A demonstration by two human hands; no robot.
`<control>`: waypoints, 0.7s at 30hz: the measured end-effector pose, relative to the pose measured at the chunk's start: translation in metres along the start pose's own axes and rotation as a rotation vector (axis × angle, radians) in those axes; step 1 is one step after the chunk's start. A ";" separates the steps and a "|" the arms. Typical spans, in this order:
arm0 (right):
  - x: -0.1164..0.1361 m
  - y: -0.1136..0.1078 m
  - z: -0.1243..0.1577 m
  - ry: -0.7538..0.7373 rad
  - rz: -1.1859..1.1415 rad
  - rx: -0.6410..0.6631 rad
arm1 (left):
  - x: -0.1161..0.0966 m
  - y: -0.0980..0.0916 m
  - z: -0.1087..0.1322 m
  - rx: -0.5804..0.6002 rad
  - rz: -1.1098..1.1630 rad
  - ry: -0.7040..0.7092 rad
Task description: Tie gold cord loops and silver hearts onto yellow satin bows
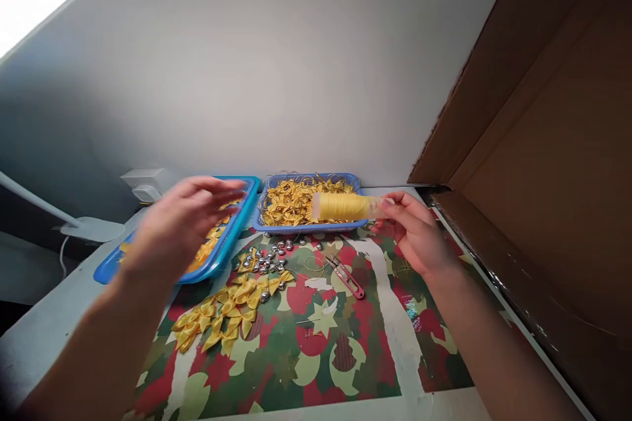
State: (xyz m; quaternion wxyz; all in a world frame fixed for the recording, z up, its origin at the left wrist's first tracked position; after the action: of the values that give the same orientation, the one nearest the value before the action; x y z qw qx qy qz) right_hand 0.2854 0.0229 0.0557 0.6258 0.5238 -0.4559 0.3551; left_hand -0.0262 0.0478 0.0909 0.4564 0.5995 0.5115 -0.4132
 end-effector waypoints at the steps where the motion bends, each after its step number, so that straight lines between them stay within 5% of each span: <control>1: -0.001 0.002 0.003 0.007 0.011 0.018 | 0.011 0.013 0.004 0.130 -0.049 -0.082; 5: -0.006 0.009 0.011 0.008 0.077 0.091 | 0.036 0.039 0.022 0.527 -0.185 -0.264; 8: -0.008 0.012 0.013 -0.024 0.110 0.116 | 0.037 0.033 0.024 0.653 -0.267 -0.347; 11: -0.010 0.012 0.011 -0.045 0.121 0.096 | 0.030 0.021 0.016 0.552 -0.302 -0.333; 21: -0.009 0.000 -0.005 -0.010 -0.035 -0.026 | -0.016 -0.012 -0.011 0.006 0.165 -0.237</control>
State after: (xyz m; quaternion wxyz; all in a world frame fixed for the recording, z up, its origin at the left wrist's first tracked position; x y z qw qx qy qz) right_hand 0.2833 0.0283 0.0475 0.6364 0.5252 -0.4544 0.3357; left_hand -0.0394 0.0555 0.1073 0.5442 0.5878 0.4018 -0.4438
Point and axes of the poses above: each hand's wrist, its own z-axis away from the middle knuckle, its own y-axis out of the palm, x = y × z, the point moved 1 cm from there along -z, towards the middle knuckle, and after that the axes turned 1 degree about -z, right-handed, at the moved point
